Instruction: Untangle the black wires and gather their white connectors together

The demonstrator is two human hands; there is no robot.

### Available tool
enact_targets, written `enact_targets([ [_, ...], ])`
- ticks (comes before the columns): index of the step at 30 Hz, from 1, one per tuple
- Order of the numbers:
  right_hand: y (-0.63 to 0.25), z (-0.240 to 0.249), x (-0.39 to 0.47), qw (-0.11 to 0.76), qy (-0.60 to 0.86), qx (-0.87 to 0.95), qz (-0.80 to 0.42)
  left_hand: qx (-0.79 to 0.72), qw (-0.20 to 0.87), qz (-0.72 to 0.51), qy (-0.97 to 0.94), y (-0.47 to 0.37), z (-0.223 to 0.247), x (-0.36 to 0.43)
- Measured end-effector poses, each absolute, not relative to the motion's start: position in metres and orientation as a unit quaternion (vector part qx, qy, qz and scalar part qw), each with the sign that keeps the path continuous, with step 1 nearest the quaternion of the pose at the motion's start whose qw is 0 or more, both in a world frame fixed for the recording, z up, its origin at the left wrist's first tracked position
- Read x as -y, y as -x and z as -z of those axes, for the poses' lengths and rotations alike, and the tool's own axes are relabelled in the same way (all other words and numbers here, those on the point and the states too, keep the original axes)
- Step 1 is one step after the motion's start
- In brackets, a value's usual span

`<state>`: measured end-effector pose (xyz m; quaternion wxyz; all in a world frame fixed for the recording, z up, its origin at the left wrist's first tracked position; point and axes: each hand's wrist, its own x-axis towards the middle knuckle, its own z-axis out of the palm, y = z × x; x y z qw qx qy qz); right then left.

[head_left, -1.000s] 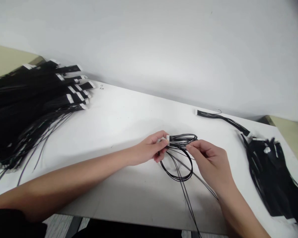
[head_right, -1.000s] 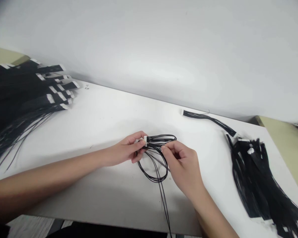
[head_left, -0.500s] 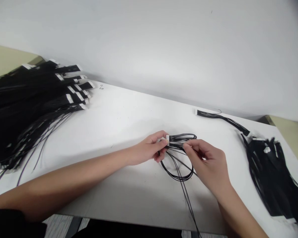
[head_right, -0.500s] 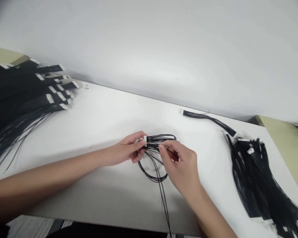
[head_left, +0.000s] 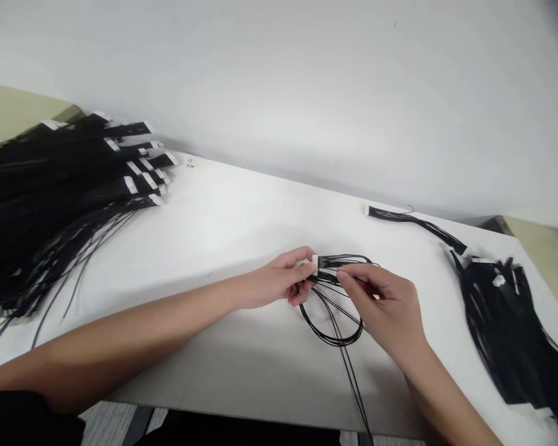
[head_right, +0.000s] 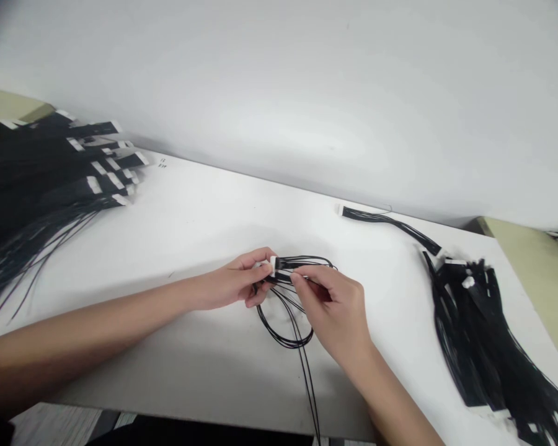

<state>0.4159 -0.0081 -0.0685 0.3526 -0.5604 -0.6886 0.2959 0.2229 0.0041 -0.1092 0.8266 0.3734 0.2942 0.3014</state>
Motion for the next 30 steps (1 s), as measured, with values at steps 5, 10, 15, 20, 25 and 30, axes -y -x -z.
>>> enact_targets([
  [5, -0.428, 0.065, 0.0, 0.386, 0.577, 0.669, -0.265, -0.3, 0.845, -0.336, -0.287, -0.221, 0.103, -0.007],
  [10, -0.43, 0.07, -0.005, 0.343, 0.592, 0.669, -0.291, -0.303, 0.852, -0.348, -0.249, -0.219, 0.098, -0.01],
  [15, -0.425, 0.076, -0.002, 0.327, 0.578, 0.684, -0.301, -0.289, 0.862, -0.336, -0.245, -0.219, 0.102, -0.01],
  [20, -0.42, 0.079, 0.0, 0.358, 0.566, 0.719, -0.186, -0.267, 0.875, -0.319, -0.248, -0.218, 0.104, -0.011],
  [25, -0.414, 0.079, 0.004, 0.393, 0.625, 0.629, -0.242, -0.279, 0.869, -0.331, -0.238, -0.218, 0.105, -0.011],
  [30, -0.417, 0.08, 0.005, 0.438, 0.588, 0.603, -0.314, -0.276, 0.866, -0.351, -0.226, -0.217, 0.106, -0.01],
])
